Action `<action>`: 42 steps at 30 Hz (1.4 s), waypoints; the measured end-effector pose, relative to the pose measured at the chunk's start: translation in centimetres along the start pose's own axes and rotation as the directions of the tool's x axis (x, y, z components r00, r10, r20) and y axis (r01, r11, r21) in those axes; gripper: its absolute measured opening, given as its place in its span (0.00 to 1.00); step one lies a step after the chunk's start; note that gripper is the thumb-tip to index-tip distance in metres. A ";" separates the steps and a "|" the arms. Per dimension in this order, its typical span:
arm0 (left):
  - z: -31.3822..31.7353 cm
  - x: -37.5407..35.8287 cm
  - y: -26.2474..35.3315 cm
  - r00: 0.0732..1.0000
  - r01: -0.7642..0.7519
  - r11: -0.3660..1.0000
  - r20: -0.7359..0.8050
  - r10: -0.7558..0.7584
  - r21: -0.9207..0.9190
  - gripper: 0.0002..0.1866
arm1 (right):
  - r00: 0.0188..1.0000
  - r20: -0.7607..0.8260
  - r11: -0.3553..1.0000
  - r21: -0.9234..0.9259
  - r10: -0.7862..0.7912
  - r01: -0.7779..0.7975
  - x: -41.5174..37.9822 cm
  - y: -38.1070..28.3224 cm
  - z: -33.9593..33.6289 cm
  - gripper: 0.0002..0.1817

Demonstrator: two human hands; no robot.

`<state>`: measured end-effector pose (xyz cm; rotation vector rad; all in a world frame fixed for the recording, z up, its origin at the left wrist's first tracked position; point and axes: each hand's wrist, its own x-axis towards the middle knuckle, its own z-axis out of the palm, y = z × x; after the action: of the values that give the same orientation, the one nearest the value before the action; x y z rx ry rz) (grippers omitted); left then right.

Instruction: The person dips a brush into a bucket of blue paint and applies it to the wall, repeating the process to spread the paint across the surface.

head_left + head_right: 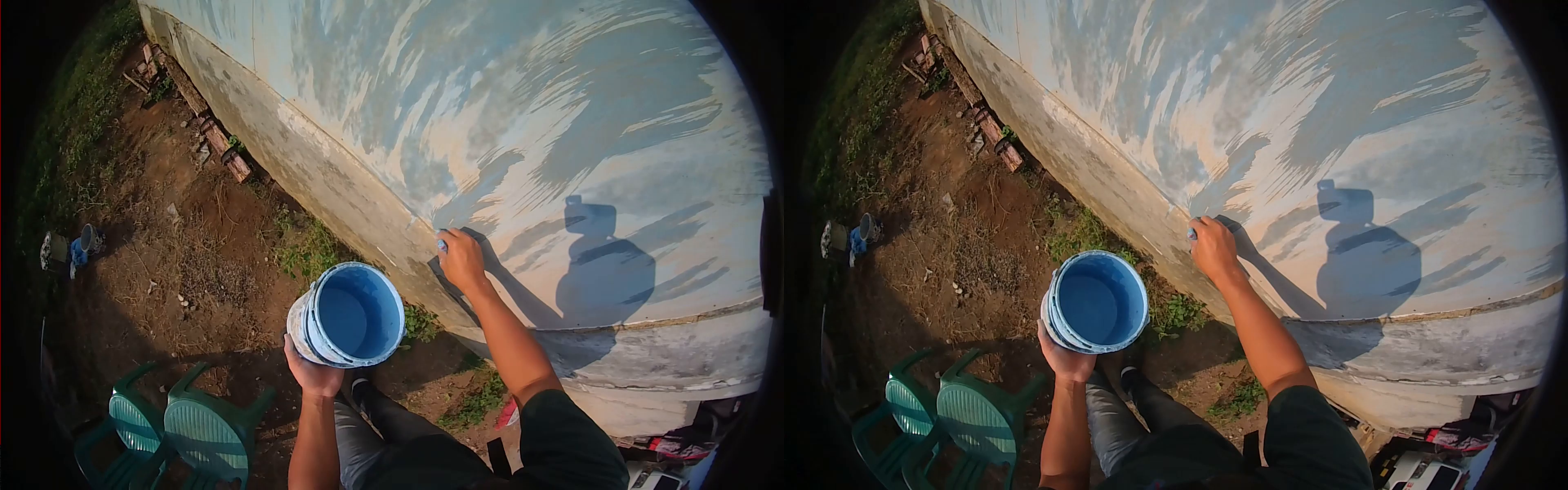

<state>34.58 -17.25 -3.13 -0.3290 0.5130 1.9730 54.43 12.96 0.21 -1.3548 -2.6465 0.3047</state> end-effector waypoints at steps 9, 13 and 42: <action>0.3 1.0 2.8 0.999 -0.030 1.000 0.043 0.030 0.003 0.37 | 0.973 0.013 0.969 0.100 -0.230 0.228 12.2 -6.0 -5.4 0.14; 0.4 1.8 2.9 0.999 -0.028 0.998 0.044 0.030 -0.049 0.37 | 0.967 0.098 0.968 0.111 -0.234 0.223 9.2 -2.2 -3.1 0.13; -0.8 -1.2 -0.6 0.998 -0.007 0.997 0.068 0.012 -0.072 0.37 | 0.997 -0.009 0.985 0.152 -0.079 0.080 -8.2 8.5 -2.7 0.13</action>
<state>35.70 -18.37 -3.41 -0.3032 0.4017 2.0075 66.44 11.42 0.35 -1.1991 -2.6058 0.4831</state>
